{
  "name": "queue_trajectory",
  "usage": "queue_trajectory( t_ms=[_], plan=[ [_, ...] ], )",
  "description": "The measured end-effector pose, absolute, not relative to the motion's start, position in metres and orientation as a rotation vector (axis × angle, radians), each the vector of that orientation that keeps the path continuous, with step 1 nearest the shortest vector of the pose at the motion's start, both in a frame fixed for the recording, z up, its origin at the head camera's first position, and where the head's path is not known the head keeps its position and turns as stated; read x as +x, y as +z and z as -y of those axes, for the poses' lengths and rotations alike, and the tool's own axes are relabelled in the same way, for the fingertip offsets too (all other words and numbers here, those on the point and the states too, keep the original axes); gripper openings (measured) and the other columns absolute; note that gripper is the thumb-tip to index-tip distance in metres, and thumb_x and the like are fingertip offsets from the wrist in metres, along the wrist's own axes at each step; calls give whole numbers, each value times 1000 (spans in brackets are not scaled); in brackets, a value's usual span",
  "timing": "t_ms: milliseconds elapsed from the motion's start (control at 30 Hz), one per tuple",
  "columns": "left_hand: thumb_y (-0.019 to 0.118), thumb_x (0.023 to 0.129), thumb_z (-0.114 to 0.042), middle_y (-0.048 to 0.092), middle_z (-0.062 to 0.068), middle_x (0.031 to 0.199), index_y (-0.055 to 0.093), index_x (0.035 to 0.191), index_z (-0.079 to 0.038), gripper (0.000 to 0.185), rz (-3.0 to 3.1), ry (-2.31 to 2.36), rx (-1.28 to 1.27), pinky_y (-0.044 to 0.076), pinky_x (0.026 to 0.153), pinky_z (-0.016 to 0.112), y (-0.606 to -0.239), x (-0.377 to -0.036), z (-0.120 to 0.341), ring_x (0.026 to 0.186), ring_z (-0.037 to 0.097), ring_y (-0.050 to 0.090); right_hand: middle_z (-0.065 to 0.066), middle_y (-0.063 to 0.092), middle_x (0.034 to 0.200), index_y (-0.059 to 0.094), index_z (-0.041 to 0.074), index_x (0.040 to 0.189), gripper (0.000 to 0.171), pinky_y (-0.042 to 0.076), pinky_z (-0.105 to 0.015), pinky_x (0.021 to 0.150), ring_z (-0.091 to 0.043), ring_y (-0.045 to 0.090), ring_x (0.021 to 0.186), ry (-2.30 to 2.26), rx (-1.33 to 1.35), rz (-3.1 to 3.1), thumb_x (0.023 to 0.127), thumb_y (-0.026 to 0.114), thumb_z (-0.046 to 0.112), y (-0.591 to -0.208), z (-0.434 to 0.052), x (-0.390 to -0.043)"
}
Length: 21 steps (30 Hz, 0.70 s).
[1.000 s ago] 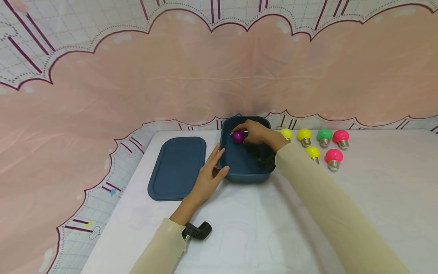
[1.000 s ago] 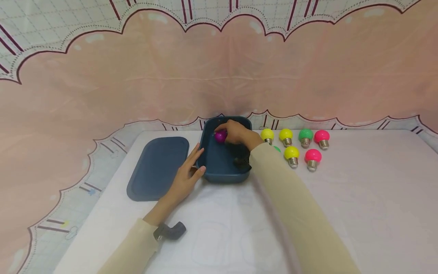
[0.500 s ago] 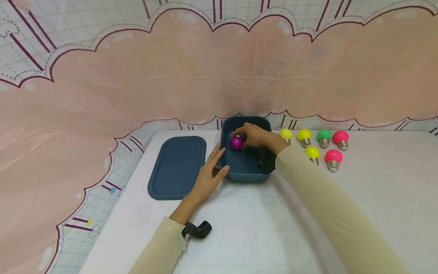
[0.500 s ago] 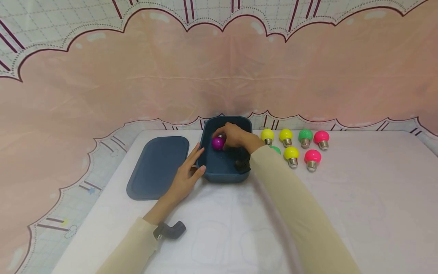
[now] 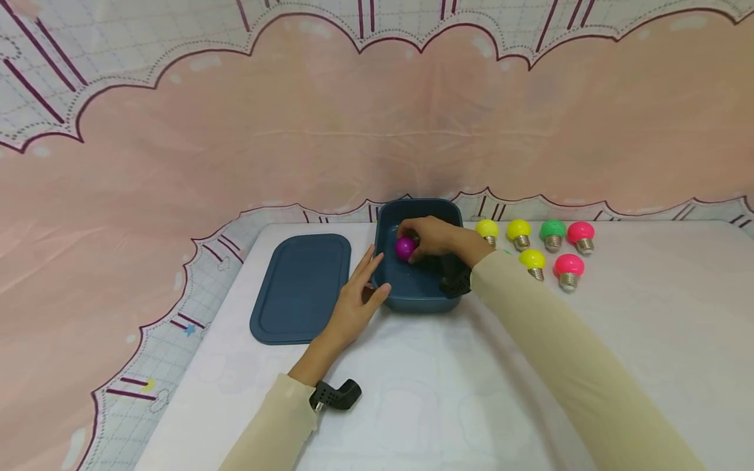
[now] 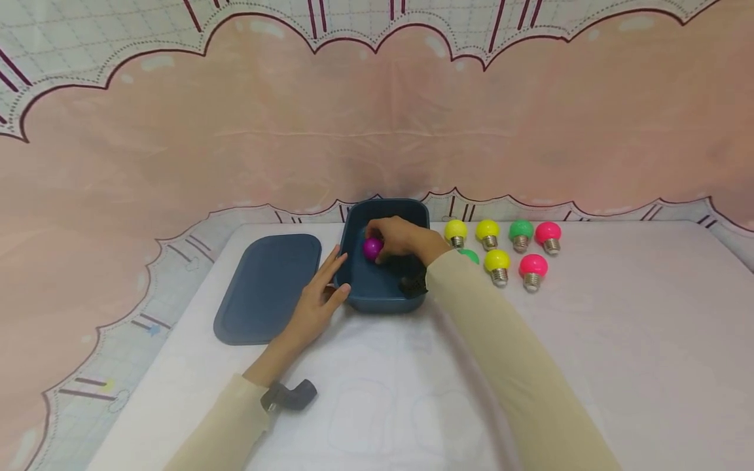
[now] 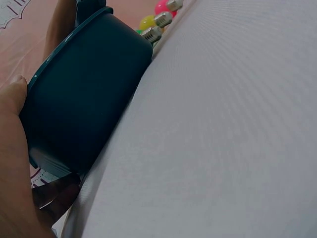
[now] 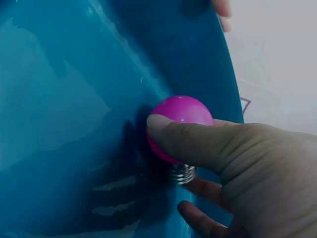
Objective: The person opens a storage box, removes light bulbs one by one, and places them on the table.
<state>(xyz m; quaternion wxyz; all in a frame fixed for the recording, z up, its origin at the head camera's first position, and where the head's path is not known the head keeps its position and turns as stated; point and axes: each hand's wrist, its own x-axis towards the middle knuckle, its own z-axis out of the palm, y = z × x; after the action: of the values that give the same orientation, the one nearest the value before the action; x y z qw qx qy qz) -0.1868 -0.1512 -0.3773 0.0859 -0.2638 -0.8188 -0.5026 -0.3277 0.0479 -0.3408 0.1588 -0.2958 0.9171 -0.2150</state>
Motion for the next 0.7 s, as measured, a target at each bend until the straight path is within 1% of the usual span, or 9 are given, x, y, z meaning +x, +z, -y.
queue_trajectory(
  t_ms=[100, 233, 367, 500, 600, 700],
  plan=[
    [54, 95, 1, 20, 22, 155, 35, 144, 6, 53, 2440, -1491, -784, 48, 73, 36, -377, -187, 152, 80, 32, 54, -13, 55, 130, 58, 15, 128, 49, 42, -43, 97, -28, 51, 113, -552, -881, -2605, 83, 77, 18, -340, -47, -327],
    [54, 95, 0, 20, 22, 154, 35, 144, 7, 53, 2440, -1490, -789, 48, 74, 30, -380, -187, 153, 81, 30, 54, -11, 53, 131, 60, 23, 129, 48, 43, -43, 95, -29, 50, 113, -464, -916, -2567, 84, 76, 19, -340, -46, -325],
    [54, 95, -1, 20, 21, 155, 35, 145, 5, 54, 2447, -1493, -783, 47, 74, 26, -382, -187, 153, 80, 26, 54, -9, 55, 129, 61, 23, 128, 45, 45, -41, 93, -28, 51, 111, -430, -928, -2561, 85, 74, 23, -338, -47, -321],
    [55, 95, 0, 20, 20, 155, 35, 145, 4, 54, 2453, -1484, -773, 48, 73, 25, -383, -187, 152, 80, 23, 54, -10, 52, 134, 59, 25, 131, 44, 48, -40, 89, -29, 51, 112, -509, -931, -2624, 89, 69, 30, -330, -54, -316],
    [54, 95, 0, 20, 21, 155, 35, 145, 5, 54, 2453, -1475, -785, 48, 73, 25, -382, -188, 151, 79, 25, 55, -10, 51, 136, 58, 25, 131, 43, 50, -40, 87, -29, 52, 111, -596, -959, -2687, 89, 68, 32, -322, -63, -310],
    [54, 95, 0, 19, 21, 155, 34, 144, 6, 53, 2450, -1471, -786, 48, 73, 26, -379, -188, 151, 80, 28, 55, -11, 54, 132, 59, 21, 129, 43, 51, -39, 84, -30, 53, 109, -635, -979, -2732, 88, 70, 31, -312, -73, -304]
  ],
)
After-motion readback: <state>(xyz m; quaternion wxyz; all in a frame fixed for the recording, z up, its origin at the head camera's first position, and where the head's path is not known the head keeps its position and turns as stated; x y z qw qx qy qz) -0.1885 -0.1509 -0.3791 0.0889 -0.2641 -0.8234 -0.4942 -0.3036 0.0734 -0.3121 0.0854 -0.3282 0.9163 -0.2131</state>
